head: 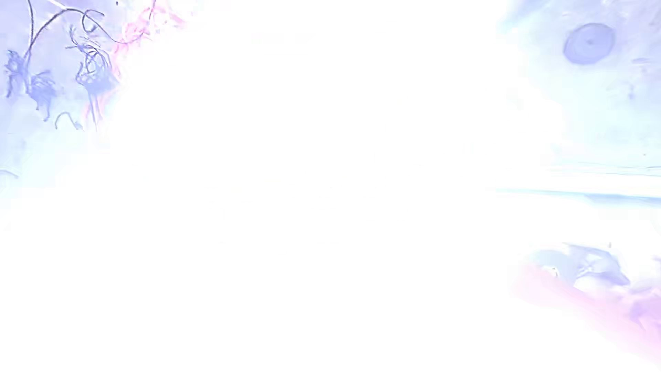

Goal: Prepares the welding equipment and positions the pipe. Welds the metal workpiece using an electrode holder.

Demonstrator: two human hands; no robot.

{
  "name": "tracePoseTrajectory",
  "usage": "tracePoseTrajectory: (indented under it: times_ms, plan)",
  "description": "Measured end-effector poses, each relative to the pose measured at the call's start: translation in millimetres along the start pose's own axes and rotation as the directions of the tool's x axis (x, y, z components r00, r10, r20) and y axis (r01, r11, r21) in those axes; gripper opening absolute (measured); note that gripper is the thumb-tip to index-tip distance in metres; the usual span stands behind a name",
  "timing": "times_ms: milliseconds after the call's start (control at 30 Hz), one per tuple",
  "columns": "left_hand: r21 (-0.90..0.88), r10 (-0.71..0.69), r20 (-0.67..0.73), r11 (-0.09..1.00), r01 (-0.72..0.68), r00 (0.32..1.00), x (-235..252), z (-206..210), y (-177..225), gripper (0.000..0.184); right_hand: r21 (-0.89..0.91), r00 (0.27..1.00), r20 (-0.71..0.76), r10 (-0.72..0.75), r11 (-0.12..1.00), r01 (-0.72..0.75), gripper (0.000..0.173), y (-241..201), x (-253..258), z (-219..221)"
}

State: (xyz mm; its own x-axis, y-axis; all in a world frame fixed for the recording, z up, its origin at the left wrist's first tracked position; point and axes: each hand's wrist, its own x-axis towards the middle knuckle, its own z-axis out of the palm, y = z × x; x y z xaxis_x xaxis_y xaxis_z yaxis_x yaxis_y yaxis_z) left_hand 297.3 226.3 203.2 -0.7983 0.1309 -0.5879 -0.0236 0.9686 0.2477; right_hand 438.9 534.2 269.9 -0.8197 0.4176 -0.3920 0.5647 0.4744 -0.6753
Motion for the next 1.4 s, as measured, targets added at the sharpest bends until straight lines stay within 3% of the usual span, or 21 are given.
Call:
tracePoseTrajectory:
  times_ms: [133, 567, 767, 900, 1133, 1200, 1267, 1333, 1400]
  plan:
    - [0.048, -0.023, 0.059, 0.999, 0.020, 0.998, 1, -4, 3, 0.088, 0.128, 0.998, -0.065, -0.014, 0.992, 0.022, 0.058, -3, -3, -2]
    - [0.053, -0.002, 0.009, 0.999, 0.002, 1.000, 1, 2, 1, 0.086, 0.063, 0.999, -0.048, -0.020, 0.998, 0.023, 0.053, 5, 2, 3]
    - [0.042, 0.001, -0.043, 0.999, 0.001, 0.999, 0, 7, -8, 0.084, 0.023, 0.995, 0.050, 0.089, 0.996, -0.090, 0.055, -5, 1, -1]
    - [0.040, -0.008, 0.034, 0.999, 0.007, 0.999, -2, -3, 3, 0.090, 0.105, 0.998, -0.056, -0.020, 0.994, 0.026, 0.055, 2, -2, 2]
    - [0.024, -0.002, 0.008, 1.000, 0.002, 1.000, 1, 1, -4, 0.089, 0.060, 0.998, -0.048, -0.033, 0.998, 0.036, 0.056, 7, 1, 4]
    - [0.036, -0.040, -0.001, 0.999, 0.040, 0.999, -1, 1, 1, 0.087, 0.032, 1.000, -0.021, 0.005, 0.999, -0.004, 0.051, 2, -1, 3]
    - [0.007, -0.143, 0.051, 0.990, 0.143, 0.988, -11, -10, 26, 0.078, -0.037, 0.976, 0.135, 0.170, 0.985, -0.167, 0.034, -16, -3, -9]
    - [-0.026, -0.086, 0.027, 0.996, 0.087, 0.996, -16, -12, 32, 0.062, -0.126, 0.910, 0.253, 0.327, 0.944, -0.305, 0.040, -32, 1, -16]
    - [-0.072, 0.030, -0.064, 0.997, -0.035, 0.997, -9, 1, 6, 0.073, -0.086, 0.957, 0.182, 0.225, 0.974, -0.212, 0.053, -27, -2, -10]
